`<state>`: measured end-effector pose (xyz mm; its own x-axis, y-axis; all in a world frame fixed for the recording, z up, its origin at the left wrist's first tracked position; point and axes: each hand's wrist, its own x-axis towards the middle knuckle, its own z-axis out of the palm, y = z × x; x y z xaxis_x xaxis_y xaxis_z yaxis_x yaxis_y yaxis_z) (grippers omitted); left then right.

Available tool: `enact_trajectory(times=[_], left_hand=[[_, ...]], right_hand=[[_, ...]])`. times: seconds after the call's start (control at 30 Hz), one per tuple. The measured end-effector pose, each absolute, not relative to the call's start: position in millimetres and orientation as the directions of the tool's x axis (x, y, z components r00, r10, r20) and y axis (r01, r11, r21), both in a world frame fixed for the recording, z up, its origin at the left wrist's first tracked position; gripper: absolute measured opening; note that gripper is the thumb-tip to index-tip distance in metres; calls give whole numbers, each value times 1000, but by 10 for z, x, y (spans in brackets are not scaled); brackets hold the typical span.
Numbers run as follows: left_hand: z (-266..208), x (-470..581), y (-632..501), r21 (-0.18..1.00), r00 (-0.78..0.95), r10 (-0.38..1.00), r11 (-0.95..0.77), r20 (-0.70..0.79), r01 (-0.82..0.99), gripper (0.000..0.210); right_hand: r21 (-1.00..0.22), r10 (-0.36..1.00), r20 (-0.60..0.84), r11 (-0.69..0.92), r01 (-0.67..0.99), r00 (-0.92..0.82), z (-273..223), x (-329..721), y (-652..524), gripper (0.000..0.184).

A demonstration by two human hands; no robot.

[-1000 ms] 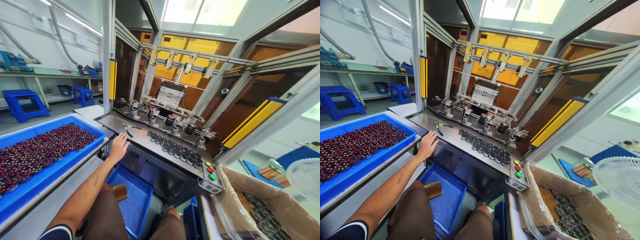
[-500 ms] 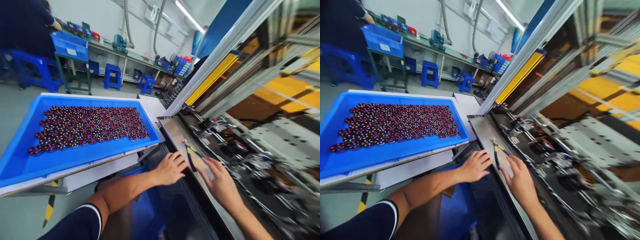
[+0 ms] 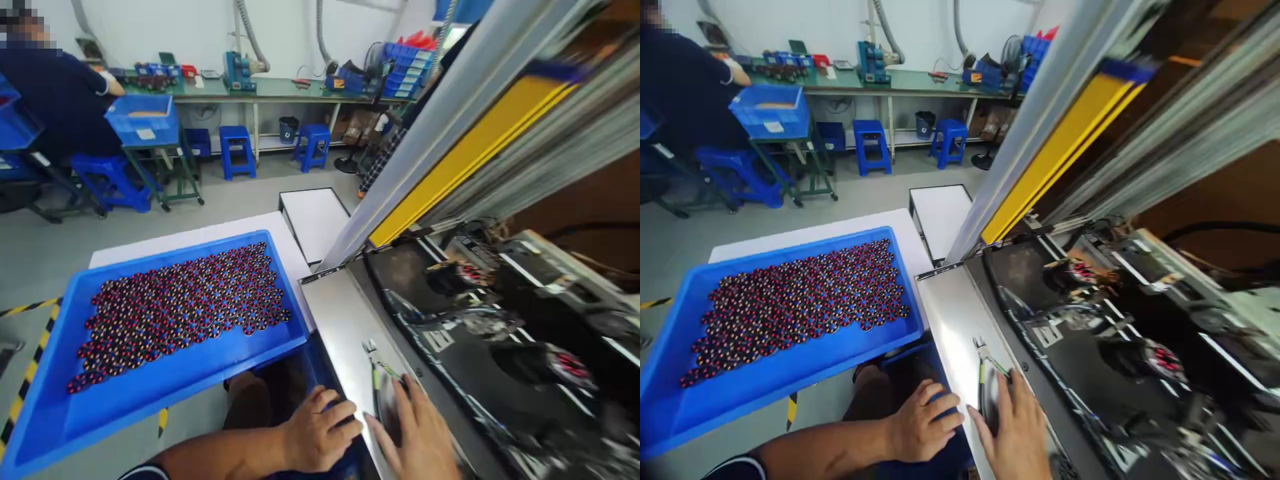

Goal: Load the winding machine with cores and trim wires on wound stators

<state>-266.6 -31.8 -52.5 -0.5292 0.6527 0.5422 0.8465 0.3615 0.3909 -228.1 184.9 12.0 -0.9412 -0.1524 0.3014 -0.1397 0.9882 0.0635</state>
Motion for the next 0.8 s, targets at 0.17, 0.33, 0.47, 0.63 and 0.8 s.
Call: enact_trajectory(times=[0.17,0.33,0.47,0.63,0.8], left_hand=[[-76,-2718,-440,477,-574,731,380,370,792,44],[263,-2843,-452,578,-602,750,372,275,727,40],[444,-3013,-548,673,-663,722,392,197,627,42],[535,-3226,-775,685,-798,585,522,147,509,28],[619,-3441,-884,637,-806,568,563,164,526,21]], right_hand=[[-283,202,124,946,161,-971,302,-2276,1525,40],[-512,364,-21,796,323,-931,610,-2354,1479,42],[-748,398,-143,556,362,-906,801,-2341,1565,40],[-937,287,-327,26,349,-900,959,-2421,1507,32],[-852,136,-356,-453,261,-925,1223,-2669,1463,43]])
